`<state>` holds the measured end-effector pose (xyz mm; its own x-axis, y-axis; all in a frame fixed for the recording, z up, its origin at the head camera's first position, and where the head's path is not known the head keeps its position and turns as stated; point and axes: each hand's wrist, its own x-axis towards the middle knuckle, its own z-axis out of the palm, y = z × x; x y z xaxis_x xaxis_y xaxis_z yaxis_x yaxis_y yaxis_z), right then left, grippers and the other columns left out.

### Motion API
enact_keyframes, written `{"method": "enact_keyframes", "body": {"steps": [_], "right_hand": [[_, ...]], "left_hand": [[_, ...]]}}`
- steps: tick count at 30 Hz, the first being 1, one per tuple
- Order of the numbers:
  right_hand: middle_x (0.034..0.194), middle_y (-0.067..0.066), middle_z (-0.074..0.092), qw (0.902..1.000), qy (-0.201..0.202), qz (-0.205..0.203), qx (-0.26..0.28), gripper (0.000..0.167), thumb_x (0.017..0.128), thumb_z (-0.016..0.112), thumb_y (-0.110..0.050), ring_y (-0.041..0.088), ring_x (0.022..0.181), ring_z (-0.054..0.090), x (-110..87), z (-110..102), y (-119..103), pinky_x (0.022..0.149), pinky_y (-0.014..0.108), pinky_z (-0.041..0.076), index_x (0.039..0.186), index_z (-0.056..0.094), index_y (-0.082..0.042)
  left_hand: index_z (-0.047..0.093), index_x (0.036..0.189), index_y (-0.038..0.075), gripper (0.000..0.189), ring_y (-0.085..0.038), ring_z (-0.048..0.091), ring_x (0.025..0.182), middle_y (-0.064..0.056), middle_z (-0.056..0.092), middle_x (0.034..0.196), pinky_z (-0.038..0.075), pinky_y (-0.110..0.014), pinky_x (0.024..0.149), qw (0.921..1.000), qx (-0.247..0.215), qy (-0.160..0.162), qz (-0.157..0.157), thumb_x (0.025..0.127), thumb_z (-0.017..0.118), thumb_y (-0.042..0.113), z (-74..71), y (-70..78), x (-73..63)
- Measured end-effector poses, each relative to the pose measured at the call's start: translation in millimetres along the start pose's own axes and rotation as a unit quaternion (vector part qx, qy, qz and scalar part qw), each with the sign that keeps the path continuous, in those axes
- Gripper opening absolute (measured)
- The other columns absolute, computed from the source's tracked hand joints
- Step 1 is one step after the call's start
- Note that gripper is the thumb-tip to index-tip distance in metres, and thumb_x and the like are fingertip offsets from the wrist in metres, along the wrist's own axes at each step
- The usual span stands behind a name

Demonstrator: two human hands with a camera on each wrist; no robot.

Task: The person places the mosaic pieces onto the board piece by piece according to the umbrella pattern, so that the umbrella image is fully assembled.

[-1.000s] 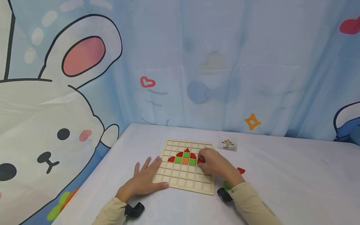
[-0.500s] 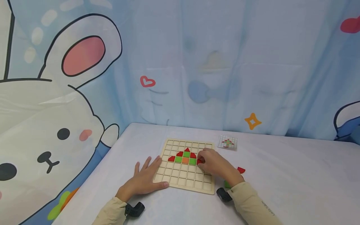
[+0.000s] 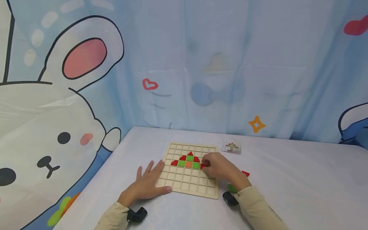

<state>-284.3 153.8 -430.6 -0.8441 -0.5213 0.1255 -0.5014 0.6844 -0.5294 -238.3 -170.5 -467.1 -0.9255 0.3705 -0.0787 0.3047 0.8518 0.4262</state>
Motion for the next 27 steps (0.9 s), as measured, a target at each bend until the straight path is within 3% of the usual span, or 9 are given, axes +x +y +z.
{"method": "enact_keyframes", "body": {"steps": [4, 15, 23, 27], "right_hand": [[0.101, 0.000, 0.072, 0.9999, 0.010, 0.002, 0.013, 0.020, 0.095, 0.077, -0.004, 0.016, 0.091, 0.065, -5.9, -11.4, -1.4, 0.081, 0.040, 0.057, 0.114, 0.075, 0.001], [0.113, 0.008, 0.073, 0.9971, 0.074, 0.002, -0.019, 0.030, 0.096, 0.081, -0.012, 0.029, 0.105, 0.066, -34.9, -50.4, -1.1, 0.088, 0.052, 0.058, 0.122, 0.074, 0.001], [0.122, 0.010, 0.072, 0.9974, 0.050, 0.038, -0.035, 0.034, 0.095, 0.084, -0.020, 0.039, 0.118, 0.063, -66.6, -56.5, 10.2, 0.096, 0.063, 0.054, 0.123, 0.075, -0.004], [0.122, 0.004, 0.071, 0.9973, 0.037, 0.043, -0.047, 0.031, 0.092, 0.087, -0.021, 0.037, 0.120, 0.060, -78.6, -53.8, 15.4, 0.096, 0.059, 0.055, 0.119, 0.077, -0.008]], "left_hand": [[0.025, 0.172, 0.012, 0.111, -0.037, 0.005, 0.164, -0.004, 0.020, 0.178, -0.003, -0.072, 0.121, 1.0000, 0.005, 0.001, -0.006, 0.092, 0.064, 0.078, -1.7, -0.8, -0.2], [0.025, 0.172, 0.011, 0.111, -0.038, 0.004, 0.164, -0.004, 0.020, 0.178, -0.004, -0.073, 0.121, 1.0000, -0.003, 0.005, 0.000, 0.092, 0.065, 0.076, -7.2, 0.8, -1.3], [0.025, 0.172, 0.010, 0.111, -0.039, 0.004, 0.164, -0.005, 0.020, 0.178, -0.005, -0.073, 0.121, 0.9997, -0.022, -0.004, -0.002, 0.091, 0.066, 0.075, -0.9, 4.6, -2.1], [0.025, 0.172, 0.010, 0.112, -0.038, 0.005, 0.164, -0.005, 0.021, 0.178, -0.005, -0.072, 0.121, 0.9999, -0.015, -0.002, -0.008, 0.091, 0.066, 0.076, -0.2, 4.5, -1.5]]}}
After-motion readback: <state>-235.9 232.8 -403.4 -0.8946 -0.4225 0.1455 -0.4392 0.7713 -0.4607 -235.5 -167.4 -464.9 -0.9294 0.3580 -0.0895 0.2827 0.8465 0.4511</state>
